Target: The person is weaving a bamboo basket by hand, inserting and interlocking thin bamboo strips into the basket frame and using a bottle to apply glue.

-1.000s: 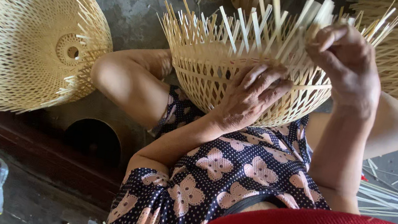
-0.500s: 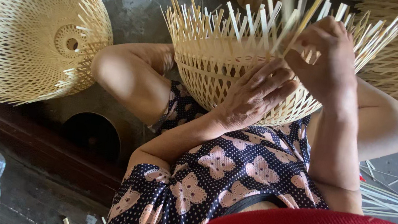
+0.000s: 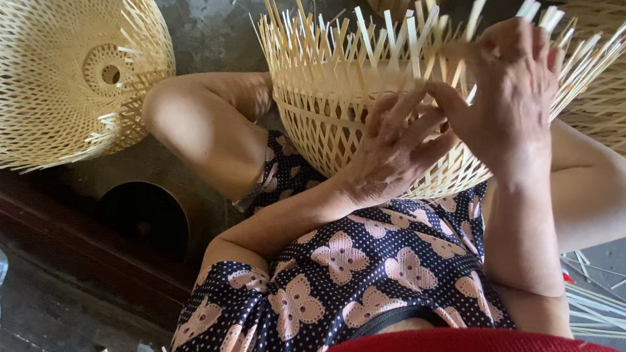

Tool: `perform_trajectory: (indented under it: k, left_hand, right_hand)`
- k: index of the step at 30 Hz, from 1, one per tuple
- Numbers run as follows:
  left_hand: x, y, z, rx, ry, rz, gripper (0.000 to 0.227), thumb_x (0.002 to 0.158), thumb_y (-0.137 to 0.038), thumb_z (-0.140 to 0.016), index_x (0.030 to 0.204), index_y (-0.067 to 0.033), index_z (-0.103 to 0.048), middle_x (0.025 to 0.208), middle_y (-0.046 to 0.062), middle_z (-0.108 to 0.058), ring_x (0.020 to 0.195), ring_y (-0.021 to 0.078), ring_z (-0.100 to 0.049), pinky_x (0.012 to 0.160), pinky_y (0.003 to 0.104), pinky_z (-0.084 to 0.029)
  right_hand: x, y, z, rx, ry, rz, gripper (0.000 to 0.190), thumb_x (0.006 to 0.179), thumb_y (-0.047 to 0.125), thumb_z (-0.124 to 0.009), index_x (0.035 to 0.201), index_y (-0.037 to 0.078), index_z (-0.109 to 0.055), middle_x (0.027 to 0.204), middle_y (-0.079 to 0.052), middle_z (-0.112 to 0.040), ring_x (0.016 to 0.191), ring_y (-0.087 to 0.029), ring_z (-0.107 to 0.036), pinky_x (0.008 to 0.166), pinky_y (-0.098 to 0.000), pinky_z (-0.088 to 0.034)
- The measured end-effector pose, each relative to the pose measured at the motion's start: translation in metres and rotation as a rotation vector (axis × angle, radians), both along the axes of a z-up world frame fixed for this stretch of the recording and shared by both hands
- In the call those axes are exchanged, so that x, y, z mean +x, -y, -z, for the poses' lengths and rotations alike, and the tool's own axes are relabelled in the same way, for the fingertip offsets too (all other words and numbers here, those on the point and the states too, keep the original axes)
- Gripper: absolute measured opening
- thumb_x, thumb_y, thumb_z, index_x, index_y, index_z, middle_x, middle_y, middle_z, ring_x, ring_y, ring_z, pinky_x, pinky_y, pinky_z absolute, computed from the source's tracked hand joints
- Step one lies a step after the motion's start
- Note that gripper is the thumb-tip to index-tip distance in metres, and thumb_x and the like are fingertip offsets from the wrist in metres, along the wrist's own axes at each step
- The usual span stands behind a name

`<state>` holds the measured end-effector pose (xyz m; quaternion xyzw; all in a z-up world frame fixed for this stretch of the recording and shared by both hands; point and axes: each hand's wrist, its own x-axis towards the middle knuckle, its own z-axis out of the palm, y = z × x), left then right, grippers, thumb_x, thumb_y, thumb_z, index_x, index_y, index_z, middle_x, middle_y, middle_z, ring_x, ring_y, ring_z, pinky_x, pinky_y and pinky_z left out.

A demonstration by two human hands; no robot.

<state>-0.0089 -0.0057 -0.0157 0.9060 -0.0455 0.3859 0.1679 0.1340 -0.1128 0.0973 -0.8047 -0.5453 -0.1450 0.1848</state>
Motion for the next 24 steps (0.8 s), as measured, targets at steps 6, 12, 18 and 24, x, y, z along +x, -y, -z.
perform_trajectory:
  k: [6, 12, 18, 24]
  left_hand:
    - [0.008, 0.005, 0.008, 0.019, 0.056, -0.043, 0.035, 0.111, -0.025, -0.077, 0.141, -0.0321, -0.062, 0.155, -0.006, -0.039, 0.158, 0.0173, -0.022, 0.129, 0.043, -0.027]
    - [0.009, 0.006, 0.018, 0.057, 0.007, -0.023, 0.041, 0.106, -0.024, -0.078, 0.142, -0.0273, -0.058, 0.156, 0.006, -0.039, 0.152, 0.0343, -0.023, 0.129, 0.056, -0.028]
    - [0.005, -0.008, 0.003, -0.180, -0.020, -0.025, 0.036, 0.109, -0.024, -0.075, 0.142, -0.0272, -0.061, 0.150, -0.001, -0.048, 0.142, 0.0210, -0.043, 0.120, 0.040, -0.039]
    - [-0.032, -0.081, 0.002, -0.206, 0.239, -0.242, 0.080, 0.098, -0.065, -0.062, 0.156, -0.0179, -0.035, 0.154, 0.017, -0.035, 0.147, 0.0335, -0.033, 0.129, 0.056, -0.020]
  right_hand:
    - [0.029, -0.006, 0.025, 0.053, -0.336, -0.149, 0.027, 0.092, 0.027, -0.090, 0.098, 0.007, -0.072, 0.107, -0.006, -0.057, 0.103, -0.019, -0.052, 0.095, -0.0384, -0.049]
    - [0.011, 0.002, 0.002, 0.221, -0.825, -0.087, 0.034, 0.091, 0.025, -0.082, 0.116, 0.011, -0.063, 0.106, -0.006, -0.061, 0.104, -0.021, -0.060, 0.094, -0.0413, -0.055]
    - [0.016, 0.052, 0.048, 0.653, -0.144, 0.075, 0.043, 0.105, 0.024, -0.088, 0.135, 0.005, -0.062, 0.136, -0.016, -0.058, 0.129, -0.032, -0.057, 0.107, -0.0466, -0.051]
    - [0.077, 0.126, 0.170, 0.914, -0.826, 0.404, 0.052, 0.112, 0.047, -0.064, 0.146, 0.007, -0.060, 0.140, -0.013, -0.061, 0.129, -0.024, -0.058, 0.114, -0.0425, -0.049]
